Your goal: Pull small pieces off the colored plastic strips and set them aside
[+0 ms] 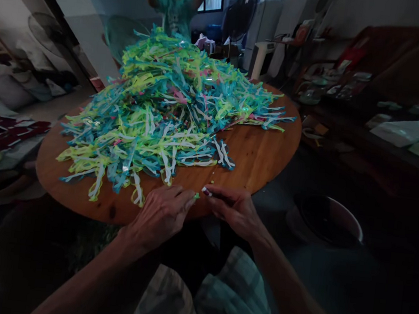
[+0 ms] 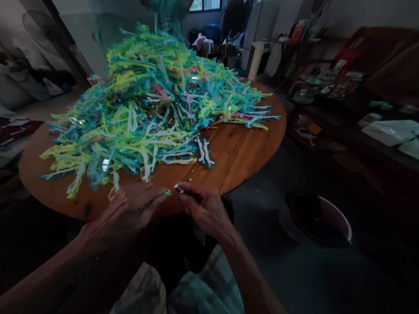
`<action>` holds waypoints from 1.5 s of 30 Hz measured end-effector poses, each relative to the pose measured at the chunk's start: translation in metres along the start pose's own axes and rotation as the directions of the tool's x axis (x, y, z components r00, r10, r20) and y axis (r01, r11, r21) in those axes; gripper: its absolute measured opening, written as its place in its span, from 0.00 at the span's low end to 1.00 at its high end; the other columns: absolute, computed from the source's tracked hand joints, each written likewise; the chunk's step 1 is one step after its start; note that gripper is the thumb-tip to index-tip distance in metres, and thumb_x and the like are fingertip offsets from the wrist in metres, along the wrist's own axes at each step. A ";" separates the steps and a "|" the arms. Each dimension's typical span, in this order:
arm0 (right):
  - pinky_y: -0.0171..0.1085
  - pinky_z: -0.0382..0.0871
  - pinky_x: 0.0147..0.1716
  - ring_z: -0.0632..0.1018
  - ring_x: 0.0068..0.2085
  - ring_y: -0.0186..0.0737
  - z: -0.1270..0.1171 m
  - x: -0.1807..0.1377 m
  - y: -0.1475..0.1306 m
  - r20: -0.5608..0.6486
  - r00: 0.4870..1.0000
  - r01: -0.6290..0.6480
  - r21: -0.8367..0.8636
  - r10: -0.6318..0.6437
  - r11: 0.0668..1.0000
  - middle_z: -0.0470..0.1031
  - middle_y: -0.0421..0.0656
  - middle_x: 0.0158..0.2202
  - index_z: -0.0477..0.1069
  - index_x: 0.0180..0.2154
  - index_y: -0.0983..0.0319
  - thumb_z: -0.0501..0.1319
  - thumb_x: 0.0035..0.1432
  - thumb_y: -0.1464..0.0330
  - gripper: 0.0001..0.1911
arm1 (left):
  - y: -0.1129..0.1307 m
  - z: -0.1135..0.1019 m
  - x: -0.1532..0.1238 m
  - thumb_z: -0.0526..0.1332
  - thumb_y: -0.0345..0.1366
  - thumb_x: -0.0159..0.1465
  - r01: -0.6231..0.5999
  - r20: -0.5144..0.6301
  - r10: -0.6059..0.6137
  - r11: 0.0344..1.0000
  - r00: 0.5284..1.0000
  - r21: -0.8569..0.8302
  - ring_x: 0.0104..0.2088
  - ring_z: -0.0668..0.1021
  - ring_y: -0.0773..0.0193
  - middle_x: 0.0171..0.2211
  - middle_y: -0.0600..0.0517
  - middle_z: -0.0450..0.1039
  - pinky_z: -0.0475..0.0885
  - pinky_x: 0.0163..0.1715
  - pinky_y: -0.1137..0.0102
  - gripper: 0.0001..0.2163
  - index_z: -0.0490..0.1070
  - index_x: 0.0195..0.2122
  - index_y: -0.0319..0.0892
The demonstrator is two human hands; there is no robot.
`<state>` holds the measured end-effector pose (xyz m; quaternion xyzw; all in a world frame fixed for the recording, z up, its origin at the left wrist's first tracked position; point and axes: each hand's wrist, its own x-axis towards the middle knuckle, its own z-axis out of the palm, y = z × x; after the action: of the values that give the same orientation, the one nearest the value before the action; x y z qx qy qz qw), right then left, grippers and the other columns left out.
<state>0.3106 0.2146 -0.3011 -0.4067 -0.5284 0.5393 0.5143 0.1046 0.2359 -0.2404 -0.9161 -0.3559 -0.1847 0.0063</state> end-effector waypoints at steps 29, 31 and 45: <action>0.43 0.75 0.49 0.82 0.47 0.45 0.004 0.000 -0.004 0.075 0.987 0.159 -0.333 -0.142 0.929 0.82 0.45 0.46 0.81 0.47 0.59 0.64 0.60 0.69 0.13 | -0.016 0.010 -0.003 0.52 0.26 0.67 -0.172 0.006 0.172 0.985 0.985 0.017 0.28 0.72 0.62 0.25 0.52 0.69 0.61 0.31 0.66 0.11 0.70 0.31 0.40; 0.42 0.75 0.49 0.82 0.47 0.45 0.002 0.001 -0.005 0.098 0.982 0.185 -0.337 -0.161 0.923 0.83 0.45 0.45 0.80 0.47 0.59 0.63 0.61 0.70 0.13 | -0.018 0.010 -0.002 0.51 0.22 0.64 -0.215 -0.015 0.215 0.976 0.977 -0.019 0.29 0.73 0.63 0.26 0.53 0.70 0.62 0.32 0.66 0.11 0.71 0.32 0.40; 0.35 0.74 0.41 0.81 0.41 0.40 0.016 -0.009 -0.027 0.296 0.944 0.237 -0.307 -0.144 0.922 0.83 0.42 0.41 0.80 0.48 0.59 0.61 0.63 0.71 0.13 | -0.028 -0.010 -0.020 0.51 0.20 0.61 -0.305 0.040 0.304 0.952 0.952 0.015 0.30 0.71 0.63 0.28 0.52 0.71 0.64 0.35 0.64 0.13 0.72 0.35 0.41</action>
<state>0.2991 0.2010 -0.2734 -0.3586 -0.7151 0.4371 0.4110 0.0689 0.2422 -0.2412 -0.9632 -0.2123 -0.1604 0.0377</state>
